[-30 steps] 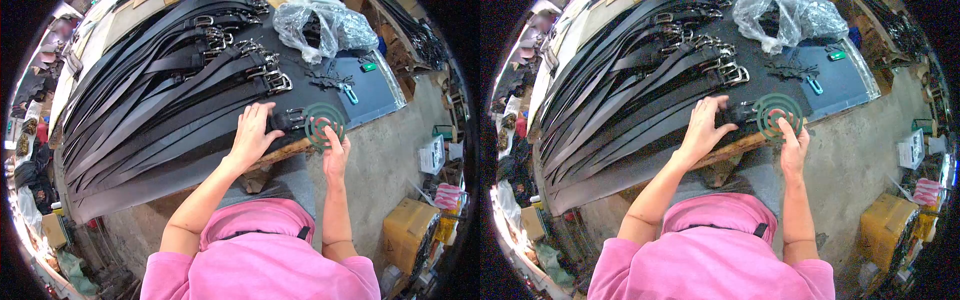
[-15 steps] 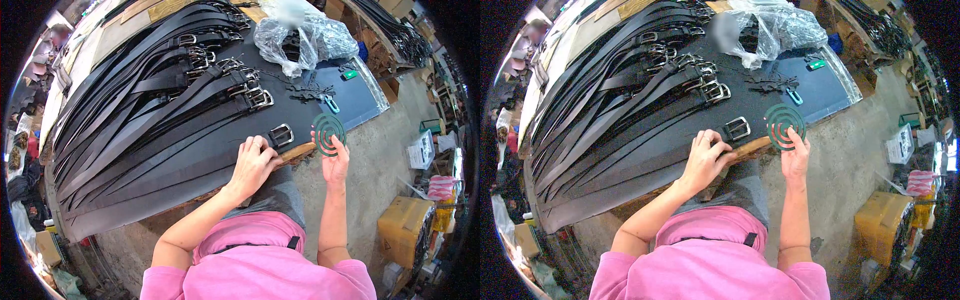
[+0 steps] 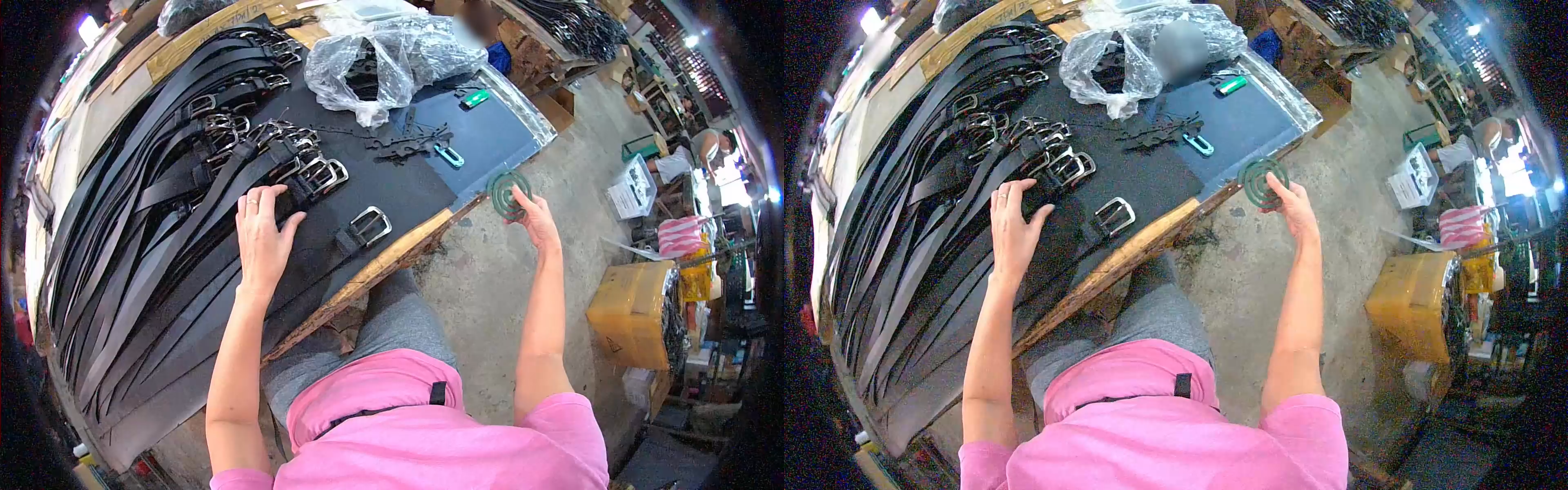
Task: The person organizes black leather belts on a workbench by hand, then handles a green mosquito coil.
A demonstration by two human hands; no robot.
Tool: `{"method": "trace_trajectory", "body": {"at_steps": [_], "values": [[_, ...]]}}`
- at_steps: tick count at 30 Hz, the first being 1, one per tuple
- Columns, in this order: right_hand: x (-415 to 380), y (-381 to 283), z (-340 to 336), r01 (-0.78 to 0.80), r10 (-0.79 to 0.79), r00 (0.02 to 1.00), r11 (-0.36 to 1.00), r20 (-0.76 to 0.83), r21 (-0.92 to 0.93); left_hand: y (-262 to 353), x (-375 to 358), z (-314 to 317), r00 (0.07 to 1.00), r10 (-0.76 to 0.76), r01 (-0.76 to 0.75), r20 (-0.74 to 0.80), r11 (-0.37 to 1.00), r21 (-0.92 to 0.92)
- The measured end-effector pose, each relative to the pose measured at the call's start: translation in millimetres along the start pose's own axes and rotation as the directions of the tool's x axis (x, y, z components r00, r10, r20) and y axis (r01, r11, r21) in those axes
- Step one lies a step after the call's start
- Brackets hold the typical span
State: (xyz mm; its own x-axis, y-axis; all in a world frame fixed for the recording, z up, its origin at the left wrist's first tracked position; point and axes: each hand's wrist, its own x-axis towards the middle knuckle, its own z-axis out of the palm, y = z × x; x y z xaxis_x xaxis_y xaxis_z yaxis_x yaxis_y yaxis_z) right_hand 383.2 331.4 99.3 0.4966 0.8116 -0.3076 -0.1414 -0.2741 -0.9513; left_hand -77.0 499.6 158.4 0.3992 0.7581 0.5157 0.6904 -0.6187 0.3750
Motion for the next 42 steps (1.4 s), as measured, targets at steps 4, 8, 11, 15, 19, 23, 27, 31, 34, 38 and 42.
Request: {"method": "trace_trajectory", "body": {"at_steps": [4,8,11,15,19,23,27,31,34,38,42], "values": [[-4.6,-1.0,-4.7,0.082,-0.226,0.962,0.772,0.152,0.631,-6.2,5.6,6.4,0.998,-0.057,0.059,0.035,0.997,-0.059],[-15.6,-12.1,25.3,-0.038,0.041,0.992,0.999,-0.116,0.022,-9.6,13.4,-2.2,0.995,-0.068,0.078,0.076,0.987,-0.144],[-19.0,2.4,3.5,0.021,-0.111,0.981,0.873,0.157,0.487,-8.3,23.3,-26.1,0.964,-0.14,0.208,0.225,0.926,-0.316],[-23.6,0.2,26.6,-0.011,0.025,0.994,0.992,-0.109,0.125,-8.1,14.9,-30.4,0.929,-0.137,0.316,0.344,0.777,-0.545],[-31.8,0.9,26.8,0.057,-0.064,0.998,0.947,0.01,0.315,9.3,-12.0,-22.5,0.956,-0.062,0.205,0.288,0.841,-0.5],[-47.5,-4.9,42.2,0.058,-0.126,0.985,0.889,0.121,0.455,15.6,-33.3,-7.9,0.991,-0.06,0.115,0.12,0.845,-0.523],[-62.6,-10.7,70.6,0.072,-0.205,0.954,0.864,0.218,0.498,34.2,-30.0,-1.5,0.999,-0.037,0.027,-0.006,0.829,-0.559],[-83.2,-29.0,113.5,0.042,-0.191,0.954,0.848,0.231,0.528,49.7,-39.2,10.2,0.996,-0.071,0.084,0.045,0.839,-0.538],[-96.3,-33.1,137.9,0.051,-0.172,0.956,0.896,0.239,0.44,49.0,-45.3,9.4,0.993,-0.104,0.12,0.06,0.884,-0.453],[-106.6,-32.3,157.9,0.157,-0.25,0.938,0.924,0.241,0.349,41.1,-58.7,-3.0,0.999,-0.052,0.052,0.011,0.949,-0.311],[-119.7,-34.5,183.1,0.243,-0.293,0.945,0.926,0.145,0.29,43.9,-61.9,-0.1,0.991,0.103,-0.117,-0.083,0.976,-0.182]]}}
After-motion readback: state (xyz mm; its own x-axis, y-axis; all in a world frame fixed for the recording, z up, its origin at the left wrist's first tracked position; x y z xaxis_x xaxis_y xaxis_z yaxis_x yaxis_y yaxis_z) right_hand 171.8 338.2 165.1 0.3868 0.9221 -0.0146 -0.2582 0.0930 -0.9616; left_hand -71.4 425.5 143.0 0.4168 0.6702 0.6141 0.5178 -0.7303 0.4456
